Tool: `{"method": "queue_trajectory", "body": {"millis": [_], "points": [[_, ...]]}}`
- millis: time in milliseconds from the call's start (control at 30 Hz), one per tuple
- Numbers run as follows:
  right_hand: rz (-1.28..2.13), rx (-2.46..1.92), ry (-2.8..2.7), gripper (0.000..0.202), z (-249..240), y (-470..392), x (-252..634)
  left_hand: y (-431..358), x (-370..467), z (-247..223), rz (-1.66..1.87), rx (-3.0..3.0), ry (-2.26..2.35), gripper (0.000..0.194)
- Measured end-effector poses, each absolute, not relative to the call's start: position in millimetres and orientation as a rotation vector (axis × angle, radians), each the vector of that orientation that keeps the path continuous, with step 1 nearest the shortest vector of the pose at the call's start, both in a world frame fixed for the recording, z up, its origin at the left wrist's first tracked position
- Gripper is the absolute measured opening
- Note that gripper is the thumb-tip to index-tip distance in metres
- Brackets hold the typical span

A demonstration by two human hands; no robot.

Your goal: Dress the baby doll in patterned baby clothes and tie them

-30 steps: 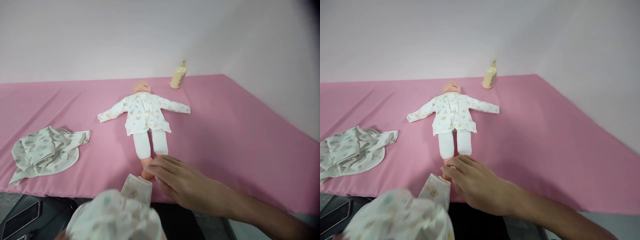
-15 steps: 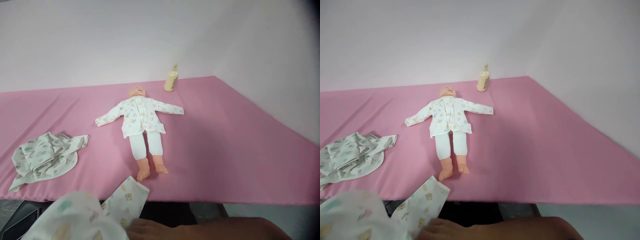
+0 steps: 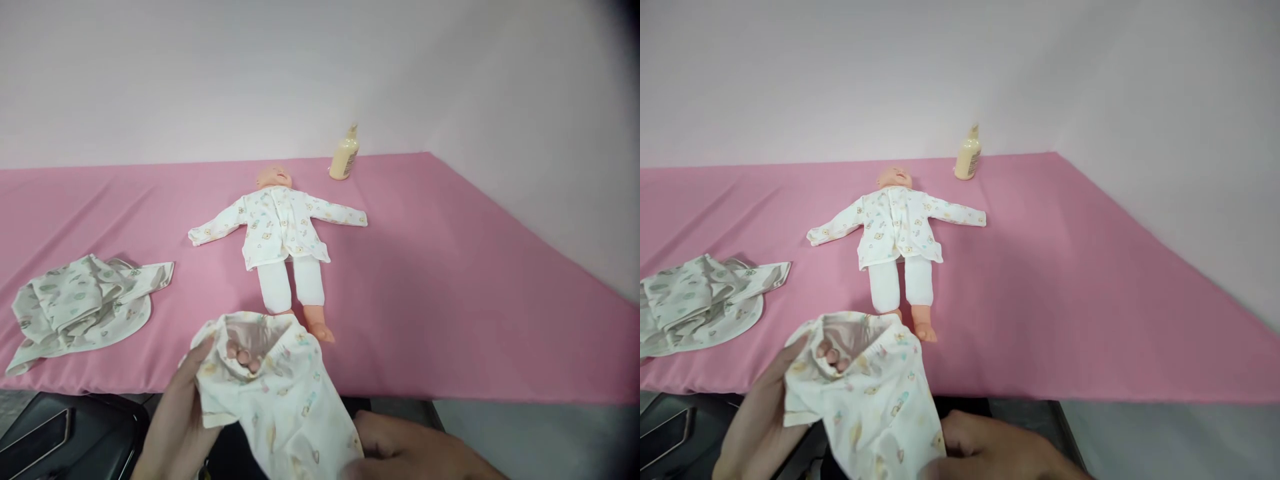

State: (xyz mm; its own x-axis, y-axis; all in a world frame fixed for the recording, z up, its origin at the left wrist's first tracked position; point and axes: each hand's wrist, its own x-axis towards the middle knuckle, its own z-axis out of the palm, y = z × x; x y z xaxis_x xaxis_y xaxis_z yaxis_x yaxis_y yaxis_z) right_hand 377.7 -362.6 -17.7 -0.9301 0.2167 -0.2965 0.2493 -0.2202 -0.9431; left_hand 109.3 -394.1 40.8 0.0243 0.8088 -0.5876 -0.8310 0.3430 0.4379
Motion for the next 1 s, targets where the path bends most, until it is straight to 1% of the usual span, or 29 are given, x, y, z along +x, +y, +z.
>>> {"method": "queue_trajectory", "body": {"millis": [67,133,233,333,400,467,533,600,700,867,1000], "points": [[-2.302,0.875,1.859,0.048,-8.0,-358.6,393.2,-399.7,112.9,25.5,1.212,-0.031,0.935,0.023],[-2.161,1.095,1.884,0.041,3.5,-357.8,401.7,-404.8,116.8,17.3,1.176,-0.04,0.937,0.028],[-1.767,1.251,2.255,0.03,26.5,-355.4,400.6,-408.4,123.8,16.0,1.187,-0.049,0.921,0.029],[-1.345,1.35,2.703,0.024,46.9,-341.2,384.5,-412.2,132.8,15.8,1.157,-0.071,0.866,0.025],[-1.061,1.295,2.97,0.021,53.0,-323.1,368.4,-417.6,139.0,13.4,1.09,-0.082,0.799,0.027],[-0.669,1.035,3.246,0.019,53.3,-301.9,351.6,-425.2,143.3,10.8,1.01,-0.079,0.732,0.032],[-0.288,0.762,3.337,0.03,50.8,-283.1,337.4,-433.9,144.3,9.7,0.937,-0.057,0.69,0.033],[-0.066,0.509,3.324,0.041,48.1,-270.9,326.9,-442.3,141.5,10.3,0.9,-0.029,0.682,0.03],[0.063,0.3,3.283,0.041,44.0,-264.2,316.0,-451.1,132.9,11.7,0.934,-0.018,0.705,0.034],[0.239,0.169,3.318,0.02,27.2,-262.0,296.5,-448.5,118.9,8.2,1.082,-0.042,0.787,0.038],[0.402,0.119,3.271,0.017,15.4,-259.9,285.4,-438.4,116.3,7.8,1.1,-0.07,0.854,0.036]]}}
